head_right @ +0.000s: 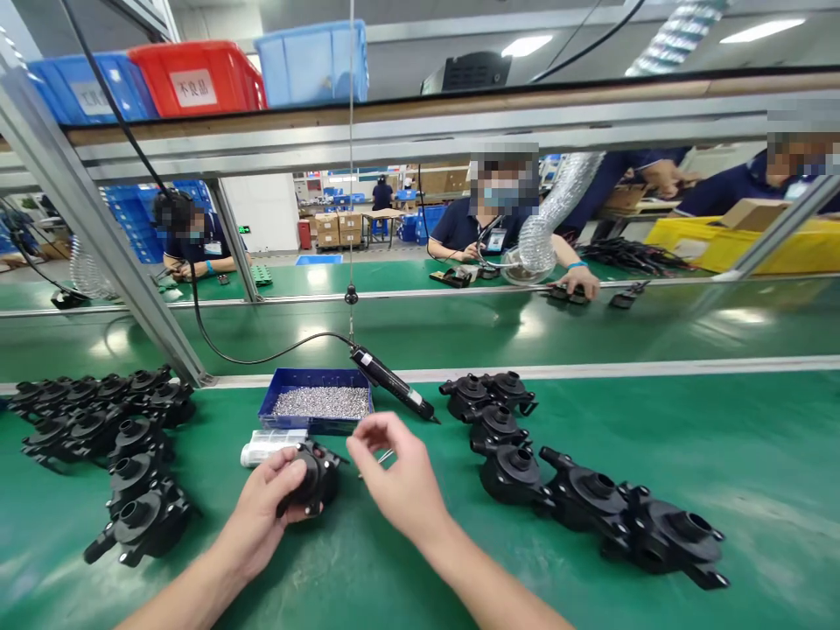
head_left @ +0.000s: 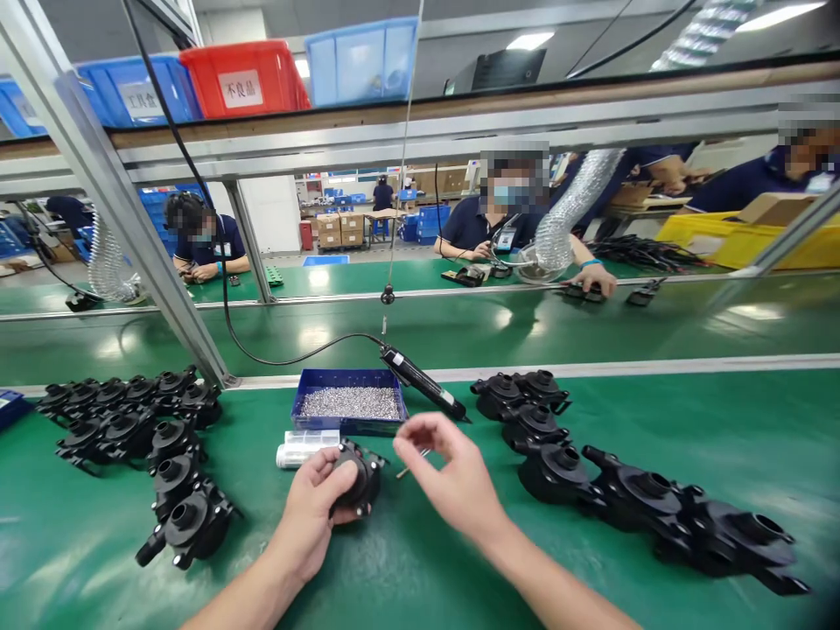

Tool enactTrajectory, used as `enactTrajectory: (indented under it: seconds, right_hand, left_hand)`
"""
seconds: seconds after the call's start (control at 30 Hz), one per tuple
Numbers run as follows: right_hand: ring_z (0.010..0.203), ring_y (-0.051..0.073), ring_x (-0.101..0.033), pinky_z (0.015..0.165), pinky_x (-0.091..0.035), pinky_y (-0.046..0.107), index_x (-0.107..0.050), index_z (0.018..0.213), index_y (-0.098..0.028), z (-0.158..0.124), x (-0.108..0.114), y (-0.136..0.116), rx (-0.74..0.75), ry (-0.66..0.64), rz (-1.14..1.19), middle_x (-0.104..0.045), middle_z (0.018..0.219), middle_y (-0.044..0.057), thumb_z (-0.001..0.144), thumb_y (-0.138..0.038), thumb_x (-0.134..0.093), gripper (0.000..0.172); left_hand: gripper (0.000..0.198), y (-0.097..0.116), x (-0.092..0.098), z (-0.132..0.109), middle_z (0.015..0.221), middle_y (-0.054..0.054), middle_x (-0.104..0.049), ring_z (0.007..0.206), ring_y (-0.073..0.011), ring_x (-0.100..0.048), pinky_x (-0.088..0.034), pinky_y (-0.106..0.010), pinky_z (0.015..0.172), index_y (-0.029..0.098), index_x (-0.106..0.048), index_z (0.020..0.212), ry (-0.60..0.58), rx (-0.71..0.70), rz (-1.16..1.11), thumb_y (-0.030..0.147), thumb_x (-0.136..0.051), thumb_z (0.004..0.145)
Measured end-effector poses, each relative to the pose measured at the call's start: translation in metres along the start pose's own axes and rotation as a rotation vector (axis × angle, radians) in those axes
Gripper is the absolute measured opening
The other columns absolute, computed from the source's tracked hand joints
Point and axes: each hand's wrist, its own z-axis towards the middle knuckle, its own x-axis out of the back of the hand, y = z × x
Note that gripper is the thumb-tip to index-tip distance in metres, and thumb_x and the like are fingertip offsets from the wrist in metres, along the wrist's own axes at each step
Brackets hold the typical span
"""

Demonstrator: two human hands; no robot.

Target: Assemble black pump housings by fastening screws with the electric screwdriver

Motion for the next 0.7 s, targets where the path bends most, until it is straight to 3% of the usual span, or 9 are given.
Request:
enactTrajectory:
  seconds: [0.07, 0.13, 0.2, 0.3, 0.37, 0.43, 0.53, 0.63, 0.7]
  right_hand:
    - [0.108, 0.03, -0.063, 0.095, -0.052, 0.046, -0.061, 0.119, -0.02, 0.036, 0.009, 0.002, 0.116, 0.057, -0.21, -0.067, 0.117, 0.013, 0.088, -0.035, -0.07, 0.035]
    - [0.129, 0.037, -0.051, 0.108, -0.041, 0.054, -0.06, 0.126, -0.017, 0.073, 0.013, 0.008, 0.102, 0.066, -0.442, -0.06, 0.132, 0.018, 0.084, -0.033, -0.073, 0.046]
    - [0.121, 0.038, -0.057, 0.103, -0.044, 0.053, -0.066, 0.113, -0.017, 0.103, 0.016, 0.016, 0.016, -0.007, -0.529, -0.066, 0.12, 0.018, 0.085, -0.033, -0.073, 0.033]
    - [0.082, 0.029, -0.067, 0.076, -0.051, 0.04, -0.068, 0.088, -0.019, 0.126, 0.02, 0.023, -0.027, -0.118, -0.514, -0.071, 0.086, 0.01, 0.085, -0.034, -0.073, 0.016]
    - [0.073, 0.025, -0.065, 0.068, -0.049, 0.035, -0.066, 0.089, -0.02, 0.128, 0.024, 0.017, -0.014, -0.123, -0.516, -0.07, 0.08, 0.006, 0.087, -0.038, -0.072, 0.019]
    - [0.074, 0.023, -0.063, 0.067, -0.048, 0.033, -0.061, 0.097, -0.022, 0.122, 0.026, 0.002, 0.018, -0.043, -0.48, -0.07, 0.083, 0.005, 0.089, -0.046, -0.07, 0.027]
    - [0.067, 0.019, -0.062, 0.063, -0.05, 0.031, -0.055, 0.097, -0.022, 0.105, 0.019, -0.033, 0.066, 0.052, -0.142, -0.066, 0.081, 0.002, 0.089, -0.054, -0.069, 0.036]
    - [0.056, 0.016, -0.064, 0.054, -0.052, 0.03, -0.055, 0.099, -0.021, 0.081, -0.002, -0.065, 0.078, -0.086, 0.307, -0.067, 0.079, 0.001, 0.09, -0.049, -0.07, 0.033]
    - [0.049, 0.014, -0.062, 0.048, -0.051, 0.028, -0.054, 0.097, -0.022, 0.067, -0.017, -0.078, 0.125, -0.129, 0.474, -0.067, 0.079, 0.0, 0.091, -0.041, -0.072, 0.027]
  left_hand:
    - [0.062, 0.001, 0.002, 0.0, 0.101, -0.007, -0.07, 0.082, -0.0183, -0.064, -0.059, -0.029, 0.061, 0.016, -0.063, 0.102, -0.012, 0.069, 0.104, 0.053, -0.093, 0.061]
    - [0.063, 0.001, 0.004, 0.001, 0.095, -0.006, -0.068, 0.075, -0.0156, -0.062, -0.057, -0.027, 0.055, 0.016, -0.062, 0.097, -0.041, 0.111, 0.187, 0.056, -0.092, 0.059]
    - [0.064, 0.0, 0.006, 0.001, 0.091, -0.004, -0.067, 0.071, -0.0141, -0.06, -0.056, -0.025, 0.051, 0.016, -0.06, 0.094, -0.068, 0.131, 0.243, 0.058, -0.092, 0.057]
    - [0.065, -0.002, 0.004, 0.0, 0.088, -0.003, -0.066, 0.067, -0.0129, -0.059, -0.054, -0.023, 0.047, 0.017, -0.057, 0.092, -0.088, 0.16, 0.292, 0.058, -0.092, 0.056]
    - [0.065, -0.005, 0.0, -0.001, 0.086, -0.002, -0.065, 0.064, -0.0118, -0.057, -0.052, -0.022, 0.045, 0.018, -0.055, 0.091, -0.088, 0.185, 0.308, 0.058, -0.091, 0.055]
    - [0.065, -0.008, -0.005, -0.003, 0.085, 0.0, -0.062, 0.064, -0.0115, -0.056, -0.05, -0.021, 0.043, 0.019, -0.053, 0.091, -0.082, 0.201, 0.308, 0.056, -0.092, 0.054]
    - [0.064, -0.012, -0.01, -0.005, 0.084, 0.001, -0.058, 0.065, -0.0116, -0.055, -0.049, -0.021, 0.041, 0.019, -0.052, 0.091, -0.08, 0.206, 0.295, 0.052, -0.092, 0.054]
    - [0.059, -0.014, -0.011, -0.005, 0.083, 0.003, -0.057, 0.063, -0.0109, -0.055, -0.048, -0.021, 0.04, 0.019, -0.051, 0.091, -0.097, 0.216, 0.288, 0.049, -0.09, 0.058]
    - [0.054, -0.014, -0.011, -0.005, 0.081, 0.003, -0.057, 0.063, -0.0111, -0.056, -0.048, -0.02, 0.041, 0.019, -0.05, 0.091, -0.103, 0.217, 0.292, 0.046, -0.087, 0.061]
